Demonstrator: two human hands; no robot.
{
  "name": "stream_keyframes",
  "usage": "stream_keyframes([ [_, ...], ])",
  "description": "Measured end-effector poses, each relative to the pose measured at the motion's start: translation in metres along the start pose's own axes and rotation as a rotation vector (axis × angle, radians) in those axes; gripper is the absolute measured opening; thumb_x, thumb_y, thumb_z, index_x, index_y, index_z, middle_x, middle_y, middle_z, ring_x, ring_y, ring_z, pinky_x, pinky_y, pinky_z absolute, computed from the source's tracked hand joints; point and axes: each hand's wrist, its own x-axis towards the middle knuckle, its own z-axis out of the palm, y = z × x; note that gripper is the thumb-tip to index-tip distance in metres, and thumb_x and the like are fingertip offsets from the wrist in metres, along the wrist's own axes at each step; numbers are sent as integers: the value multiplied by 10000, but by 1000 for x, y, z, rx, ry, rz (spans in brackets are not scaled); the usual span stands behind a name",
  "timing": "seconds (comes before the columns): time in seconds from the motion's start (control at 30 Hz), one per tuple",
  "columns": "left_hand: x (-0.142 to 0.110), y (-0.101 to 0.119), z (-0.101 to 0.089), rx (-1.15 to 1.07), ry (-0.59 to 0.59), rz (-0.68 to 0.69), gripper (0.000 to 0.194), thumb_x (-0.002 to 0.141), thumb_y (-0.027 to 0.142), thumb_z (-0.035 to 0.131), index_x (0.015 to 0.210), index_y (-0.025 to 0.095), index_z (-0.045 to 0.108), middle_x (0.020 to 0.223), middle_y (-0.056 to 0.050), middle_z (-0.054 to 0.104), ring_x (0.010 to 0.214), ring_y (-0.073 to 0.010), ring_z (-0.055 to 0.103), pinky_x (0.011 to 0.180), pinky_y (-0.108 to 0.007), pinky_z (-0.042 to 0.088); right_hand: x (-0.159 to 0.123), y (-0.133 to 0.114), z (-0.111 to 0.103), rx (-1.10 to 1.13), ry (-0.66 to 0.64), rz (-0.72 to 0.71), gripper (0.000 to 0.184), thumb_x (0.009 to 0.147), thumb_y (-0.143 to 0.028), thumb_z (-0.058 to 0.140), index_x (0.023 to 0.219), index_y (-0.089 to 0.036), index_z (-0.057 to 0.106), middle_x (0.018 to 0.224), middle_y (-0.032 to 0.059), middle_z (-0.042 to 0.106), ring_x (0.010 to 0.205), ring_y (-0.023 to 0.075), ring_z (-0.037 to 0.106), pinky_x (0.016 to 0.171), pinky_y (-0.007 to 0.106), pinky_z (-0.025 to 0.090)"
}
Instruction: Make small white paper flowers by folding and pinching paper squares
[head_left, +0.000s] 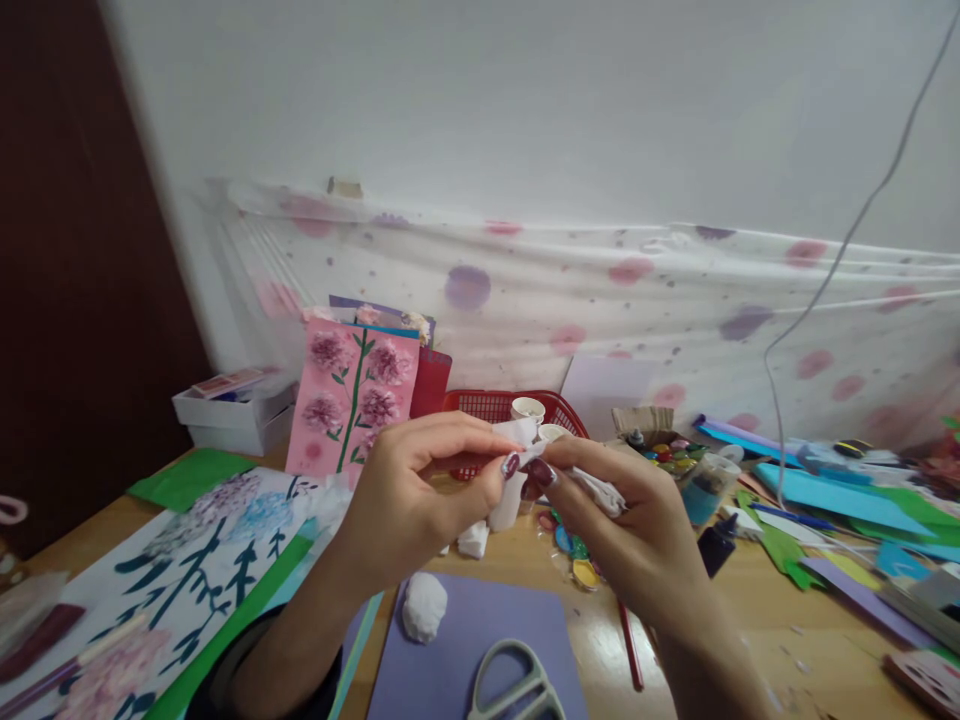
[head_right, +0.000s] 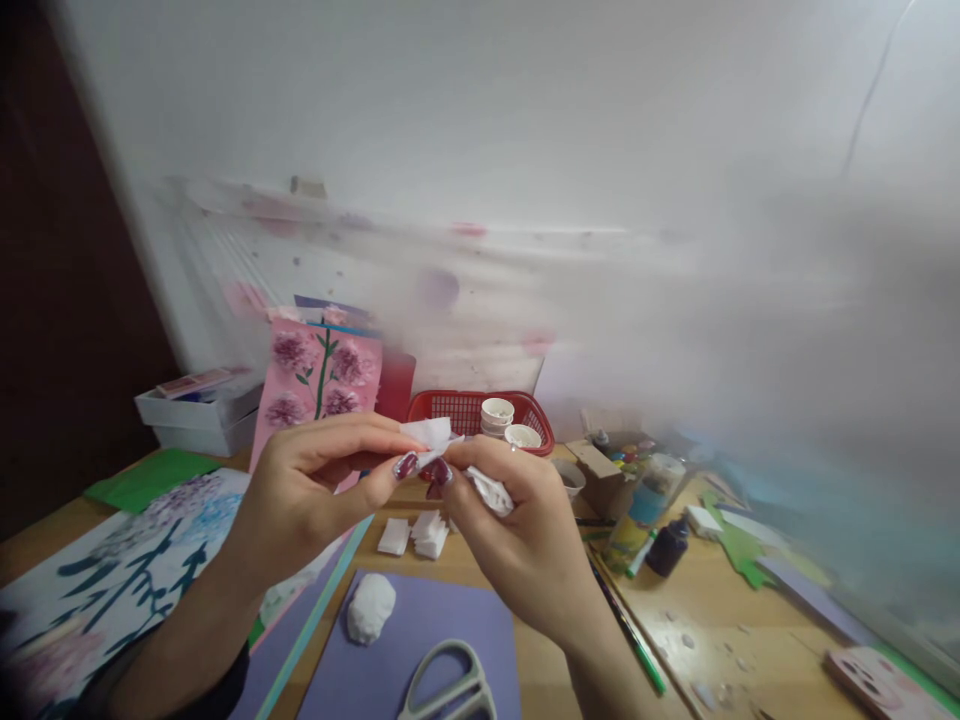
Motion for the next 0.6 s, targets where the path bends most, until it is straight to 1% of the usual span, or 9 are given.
stream_keyframes([
  [0.13, -1, 0, -1, 37, 5, 46, 182, 763, 71, 648, 825, 178, 782, 875, -19, 775, 811, -124, 720, 710, -157, 577, 0, -1, 0, -6, -8, -9, 137, 867, -131, 564, 810, -189, 674, 715, -22, 668, 626, 96, 591, 576, 184, 446],
  [0.33, -3, 2, 1, 139, 53, 133, 191, 742, 45, 664, 821, 163, 791, 859, -27, 785, 795, -115, 727, 738, -143, 568, 0, 1, 1, -21, 11, -29, 133, 846, -109, 570, 811, -188, 671, 718, -23, 672, 627, 98, 602, 597, 194, 466],
  [0.47, -3, 2, 2, 179, 67, 157, 191, 740, 39, 664, 815, 166, 785, 851, -21, 785, 782, -112, 727, 710, -138, 568, 0, 3, 1, -6, 18, -24, 138, 839, -100, 569, 822, -192, 670, 715, -25, 664, 609, 98, 602, 596, 203, 475],
  [0.6, -2, 1, 4, 234, 96, 186, 185, 726, 25, 660, 797, 159, 766, 825, -17, 777, 759, -110, 718, 682, -143, 563, -1, 1, 1, 16, -25, 3, 151, 873, -148, 550, 804, -192, 677, 725, -10, 665, 622, 110, 605, 583, 212, 477],
])
